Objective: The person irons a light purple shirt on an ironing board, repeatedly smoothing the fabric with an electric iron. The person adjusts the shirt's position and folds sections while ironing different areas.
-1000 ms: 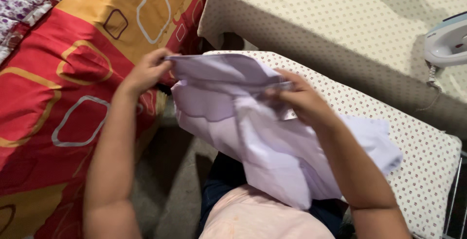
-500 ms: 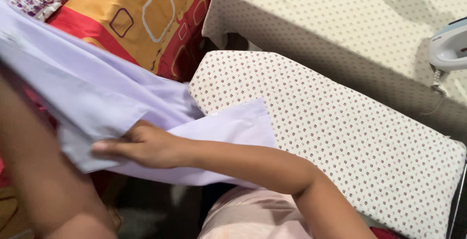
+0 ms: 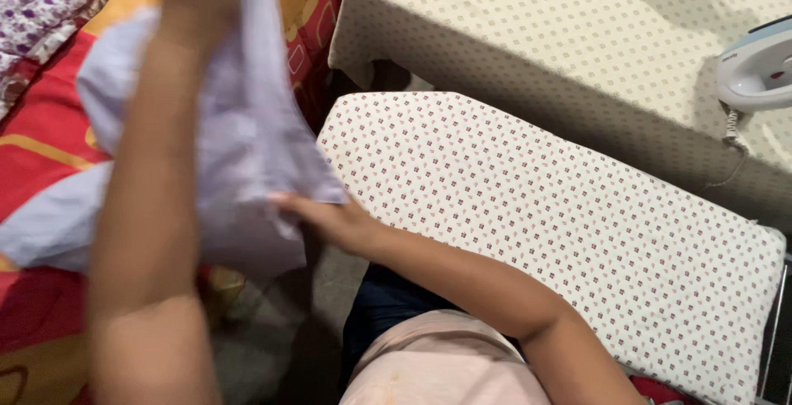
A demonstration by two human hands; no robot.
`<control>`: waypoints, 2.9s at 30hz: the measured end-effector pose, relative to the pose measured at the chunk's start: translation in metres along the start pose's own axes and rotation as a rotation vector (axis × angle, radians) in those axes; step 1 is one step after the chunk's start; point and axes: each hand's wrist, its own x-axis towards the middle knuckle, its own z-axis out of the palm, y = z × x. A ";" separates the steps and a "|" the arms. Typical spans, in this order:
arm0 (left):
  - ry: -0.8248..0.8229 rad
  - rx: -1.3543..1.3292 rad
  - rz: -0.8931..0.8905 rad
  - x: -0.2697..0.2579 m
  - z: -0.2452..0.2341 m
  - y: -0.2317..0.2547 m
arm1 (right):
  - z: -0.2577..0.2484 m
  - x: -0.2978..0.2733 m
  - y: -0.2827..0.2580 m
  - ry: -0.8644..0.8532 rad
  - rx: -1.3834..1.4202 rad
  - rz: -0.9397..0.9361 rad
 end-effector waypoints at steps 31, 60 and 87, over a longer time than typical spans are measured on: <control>-0.454 -0.425 0.485 -0.060 0.242 0.402 | -0.083 -0.243 0.065 0.591 0.337 0.684; -0.144 -0.052 -0.309 -0.283 0.038 0.239 | -0.137 -0.245 0.018 0.197 -1.561 -0.291; -1.013 -0.225 -0.519 -0.296 -0.027 0.290 | -0.150 -0.264 -0.022 0.149 -0.989 0.221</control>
